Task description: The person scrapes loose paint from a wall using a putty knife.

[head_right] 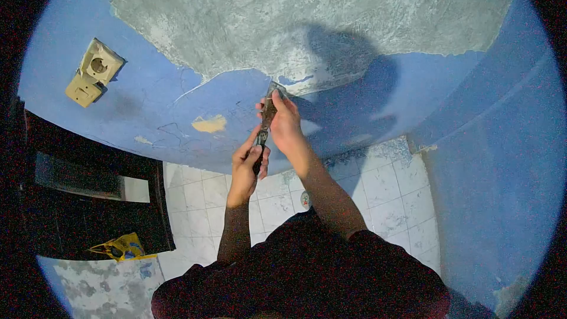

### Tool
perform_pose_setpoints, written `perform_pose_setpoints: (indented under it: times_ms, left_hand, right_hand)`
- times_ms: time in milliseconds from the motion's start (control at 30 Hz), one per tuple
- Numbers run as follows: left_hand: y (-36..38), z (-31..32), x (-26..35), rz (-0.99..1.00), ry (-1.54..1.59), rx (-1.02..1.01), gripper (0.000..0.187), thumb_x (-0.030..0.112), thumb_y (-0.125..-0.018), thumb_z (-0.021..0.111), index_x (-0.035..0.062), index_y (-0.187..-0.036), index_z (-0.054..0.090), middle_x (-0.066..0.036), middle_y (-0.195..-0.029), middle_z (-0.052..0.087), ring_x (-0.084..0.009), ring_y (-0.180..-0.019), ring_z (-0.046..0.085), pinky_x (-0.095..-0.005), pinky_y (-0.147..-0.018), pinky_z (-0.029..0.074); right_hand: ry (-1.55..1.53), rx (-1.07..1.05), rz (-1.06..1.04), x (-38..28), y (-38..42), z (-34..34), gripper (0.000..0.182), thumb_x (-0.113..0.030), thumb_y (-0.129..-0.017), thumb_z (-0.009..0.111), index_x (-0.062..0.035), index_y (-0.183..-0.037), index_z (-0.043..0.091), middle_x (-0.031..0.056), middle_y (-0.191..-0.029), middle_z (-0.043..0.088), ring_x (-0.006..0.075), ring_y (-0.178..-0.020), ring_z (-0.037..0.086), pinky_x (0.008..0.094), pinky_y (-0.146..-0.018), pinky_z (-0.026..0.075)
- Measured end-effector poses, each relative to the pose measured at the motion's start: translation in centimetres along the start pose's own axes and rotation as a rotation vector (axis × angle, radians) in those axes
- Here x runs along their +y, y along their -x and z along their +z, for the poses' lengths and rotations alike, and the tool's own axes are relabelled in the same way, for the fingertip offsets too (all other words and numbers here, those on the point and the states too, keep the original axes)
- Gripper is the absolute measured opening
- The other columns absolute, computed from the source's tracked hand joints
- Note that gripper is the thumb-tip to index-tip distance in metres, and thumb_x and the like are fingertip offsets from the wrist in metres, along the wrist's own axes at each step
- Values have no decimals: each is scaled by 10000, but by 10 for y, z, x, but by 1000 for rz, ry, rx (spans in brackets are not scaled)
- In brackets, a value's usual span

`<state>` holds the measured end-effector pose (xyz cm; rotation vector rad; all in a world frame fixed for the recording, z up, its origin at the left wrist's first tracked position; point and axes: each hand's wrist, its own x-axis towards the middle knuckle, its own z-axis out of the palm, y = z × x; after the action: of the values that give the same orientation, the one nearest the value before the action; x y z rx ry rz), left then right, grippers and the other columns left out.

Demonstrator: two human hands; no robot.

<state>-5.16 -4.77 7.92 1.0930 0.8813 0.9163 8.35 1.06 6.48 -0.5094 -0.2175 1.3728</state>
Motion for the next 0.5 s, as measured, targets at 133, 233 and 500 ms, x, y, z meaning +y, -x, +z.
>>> perform_pose_setpoints:
  times_ms: [133,233,500]
  left_hand:
    - [-3,12,25,-110,124,0,489,33,-948,403,71,-1434,369,-58,-743,533,-82,-477,420,-211,-363,312]
    - [-9,12,29,-121,79,-3,461,44,-956,417,70,-1416,399,-61,-738,529,-85,-451,402,-218,-344,284]
    - [-28,-16,17,-52,-190,-34,364,122,-990,462,58,-1347,492,-37,-675,504,-70,-400,362,-224,-338,240]
  right_hand:
    - [-152,47,66,5,-5,6,268,-355,-917,616,-100,-953,539,30,-806,585,187,-750,597,325,-657,479]
    - [-248,1,112,8,-8,4,274,-371,-925,594,-112,-895,511,22,-770,564,150,-644,529,304,-594,441]
    - [-319,-97,8,17,-9,9,321,-384,-960,523,-115,-809,436,8,-682,482,113,-509,392,275,-500,339]
